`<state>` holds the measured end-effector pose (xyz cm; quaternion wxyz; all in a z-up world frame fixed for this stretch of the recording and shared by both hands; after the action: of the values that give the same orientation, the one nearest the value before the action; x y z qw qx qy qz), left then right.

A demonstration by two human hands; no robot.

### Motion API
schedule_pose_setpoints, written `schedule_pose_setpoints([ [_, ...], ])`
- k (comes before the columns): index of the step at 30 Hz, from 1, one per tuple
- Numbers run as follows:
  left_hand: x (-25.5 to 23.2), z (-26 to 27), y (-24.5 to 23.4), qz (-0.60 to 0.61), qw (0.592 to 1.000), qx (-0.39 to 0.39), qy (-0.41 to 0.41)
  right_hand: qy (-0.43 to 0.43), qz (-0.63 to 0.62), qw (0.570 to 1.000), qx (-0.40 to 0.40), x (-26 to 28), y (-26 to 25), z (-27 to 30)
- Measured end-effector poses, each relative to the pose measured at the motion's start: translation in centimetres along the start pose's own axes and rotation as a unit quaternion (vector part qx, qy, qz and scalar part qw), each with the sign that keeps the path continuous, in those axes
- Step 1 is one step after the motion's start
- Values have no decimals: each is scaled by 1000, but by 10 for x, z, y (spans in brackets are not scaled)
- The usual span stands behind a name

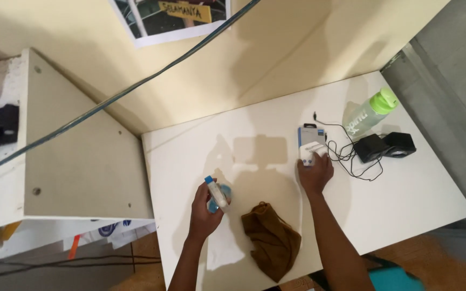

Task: Cleaning a white table with a spray bottle and cloth.

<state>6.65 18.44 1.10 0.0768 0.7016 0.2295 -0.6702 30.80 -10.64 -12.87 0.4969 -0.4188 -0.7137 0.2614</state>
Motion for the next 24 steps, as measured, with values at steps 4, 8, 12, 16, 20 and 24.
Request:
schedule_pose_setpoints([
  [4,-3,7,-4,-20,1000,-4,15,-41,13,999,-25,15,-8,28],
  [8,-2,13,-11,1,999,3,46,-54,-63,996,22,39,-27,61],
  [12,-11,20,-23,-5,999,15,51,-64,-69,995,16,60,-48,94],
  [16,-8,26,-42,11,998,49,40,-44,-98,994,36,83,-75,129],
  [20,-1,31,-62,-5,994,85,70,-40,-88,994,51,108,-95,170],
  [24,4,49,-83,55,990,110,63,15,-49,997,60,133,-104,221],
])
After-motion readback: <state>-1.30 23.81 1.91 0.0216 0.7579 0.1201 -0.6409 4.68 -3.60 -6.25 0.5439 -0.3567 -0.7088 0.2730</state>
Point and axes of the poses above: each hand's wrist, its own z-axis away from the middle knuckle, its own y-axis out of the palm, x = y × z, the point moved 1 cm from there along -z, towards the middle knuckle, and after that the axes turned 2 degrees about -y, right-handed, at the moved point
